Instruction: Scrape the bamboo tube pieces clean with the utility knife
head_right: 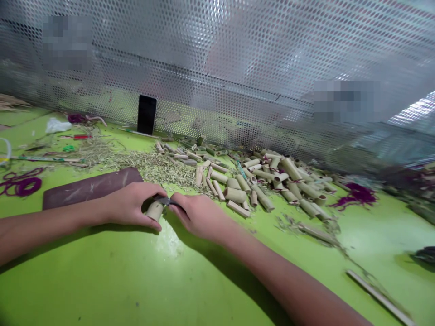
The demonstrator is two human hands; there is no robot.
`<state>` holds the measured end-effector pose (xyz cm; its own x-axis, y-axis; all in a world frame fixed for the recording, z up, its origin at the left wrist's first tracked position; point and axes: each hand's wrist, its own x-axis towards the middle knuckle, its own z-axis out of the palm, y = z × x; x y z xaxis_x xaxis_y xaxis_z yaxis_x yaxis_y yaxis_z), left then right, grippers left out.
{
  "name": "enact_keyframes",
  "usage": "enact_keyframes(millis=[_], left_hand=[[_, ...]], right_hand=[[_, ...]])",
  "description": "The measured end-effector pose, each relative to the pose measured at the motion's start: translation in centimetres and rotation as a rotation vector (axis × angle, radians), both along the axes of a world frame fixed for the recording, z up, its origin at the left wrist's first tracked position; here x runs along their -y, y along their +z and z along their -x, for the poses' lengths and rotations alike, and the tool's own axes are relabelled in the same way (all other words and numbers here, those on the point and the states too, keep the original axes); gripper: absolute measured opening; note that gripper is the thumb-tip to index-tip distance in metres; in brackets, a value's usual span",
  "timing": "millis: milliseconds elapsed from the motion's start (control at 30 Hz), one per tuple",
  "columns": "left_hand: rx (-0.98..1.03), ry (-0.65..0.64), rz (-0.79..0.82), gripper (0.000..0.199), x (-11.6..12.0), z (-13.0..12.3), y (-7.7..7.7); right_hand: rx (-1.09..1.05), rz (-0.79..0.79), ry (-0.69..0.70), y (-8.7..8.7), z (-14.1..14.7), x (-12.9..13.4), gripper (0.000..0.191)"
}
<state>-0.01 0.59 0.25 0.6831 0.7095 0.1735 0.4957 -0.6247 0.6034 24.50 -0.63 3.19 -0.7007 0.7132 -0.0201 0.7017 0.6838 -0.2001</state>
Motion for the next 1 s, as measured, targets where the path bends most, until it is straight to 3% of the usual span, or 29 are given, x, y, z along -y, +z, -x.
enact_keyframes(millis=[200,367,467,567,833,1000], left_hand=[[0.021,0.004,0.031,0.065,0.2,-0.1,0.0],[0.037,-0.021,0.023,0.070,0.1,-0.2,-0.1],[0.062,-0.025,0.025,0.085,0.0,-0.2,-0.4],[0.083,-0.027,0.038,0.095,0.0,-0.2,-0.5],[0.084,-0.043,0.006,0.090,-0.1,-0.3,-0.5],[0.016,-0.009,-0.018,0.066,0.0,-0.4,-0.4]], right_hand=[[0.050,-0.106,0.008,-0.4,0.2,0.0,0.025],[-0.126,-0.288,0.083,-0.9,0.4,-0.2,0.027],[-0.219,-0.373,0.113,-1.1,0.7,0.1,0.025],[-0.234,-0.364,0.117,-1.1,1.3,0.4,0.024],[-0.257,-0.300,0.056,-1.6,1.8,-0.1,0.026],[-0.267,-0.278,0.039,-1.8,2.0,-0.1,0.022]])
